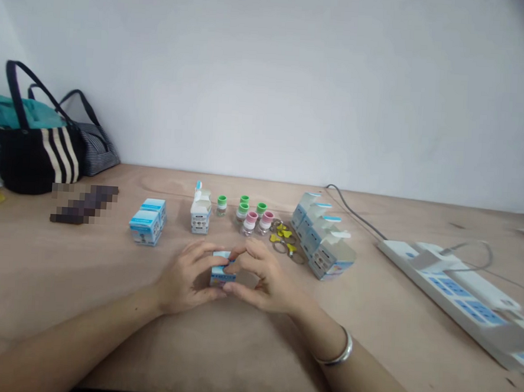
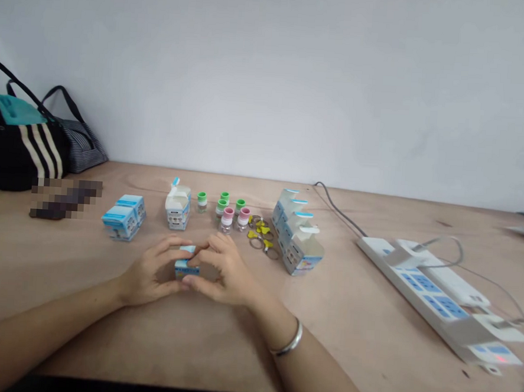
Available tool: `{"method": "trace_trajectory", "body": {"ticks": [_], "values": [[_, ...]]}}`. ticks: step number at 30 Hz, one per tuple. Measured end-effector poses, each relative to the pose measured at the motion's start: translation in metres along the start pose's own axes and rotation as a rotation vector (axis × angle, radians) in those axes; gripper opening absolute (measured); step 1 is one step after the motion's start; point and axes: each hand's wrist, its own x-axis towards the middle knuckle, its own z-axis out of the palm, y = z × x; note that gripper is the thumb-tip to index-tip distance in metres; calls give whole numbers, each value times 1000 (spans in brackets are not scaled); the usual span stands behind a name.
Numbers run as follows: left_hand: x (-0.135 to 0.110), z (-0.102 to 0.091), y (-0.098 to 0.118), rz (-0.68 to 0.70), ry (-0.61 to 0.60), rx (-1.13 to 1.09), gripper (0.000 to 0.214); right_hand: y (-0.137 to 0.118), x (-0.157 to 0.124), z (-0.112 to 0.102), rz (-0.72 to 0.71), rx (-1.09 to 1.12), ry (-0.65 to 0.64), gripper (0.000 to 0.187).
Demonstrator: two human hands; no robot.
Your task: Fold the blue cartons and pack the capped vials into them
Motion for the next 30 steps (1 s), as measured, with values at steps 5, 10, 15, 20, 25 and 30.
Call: {"method": "trace_trajectory", "body": {"ticks": [5, 10, 15, 20, 25, 30], "values": [[6, -31, -2, 36, -85, 302, 26, 6, -2, 4, 74, -49, 103, 19], [0, -74, -31, -49, -130, 521, 16, 14, -4, 8, 115, -92, 175, 16], [-8, -91, -61, -200, -120, 667, 13, 16, -5, 11, 123, -107, 150, 15], [0, -83, -51, -249, 10, 688, 39, 23, -5, 13, 205, -186, 10, 9], [23, -58, -29, -242, 62, 722, 43, 29, -7, 18, 266, -159, -85, 7], [43, -47, -33, -210, -17, 727, 33, 28, -7, 20, 271, -145, -135, 7]]}}
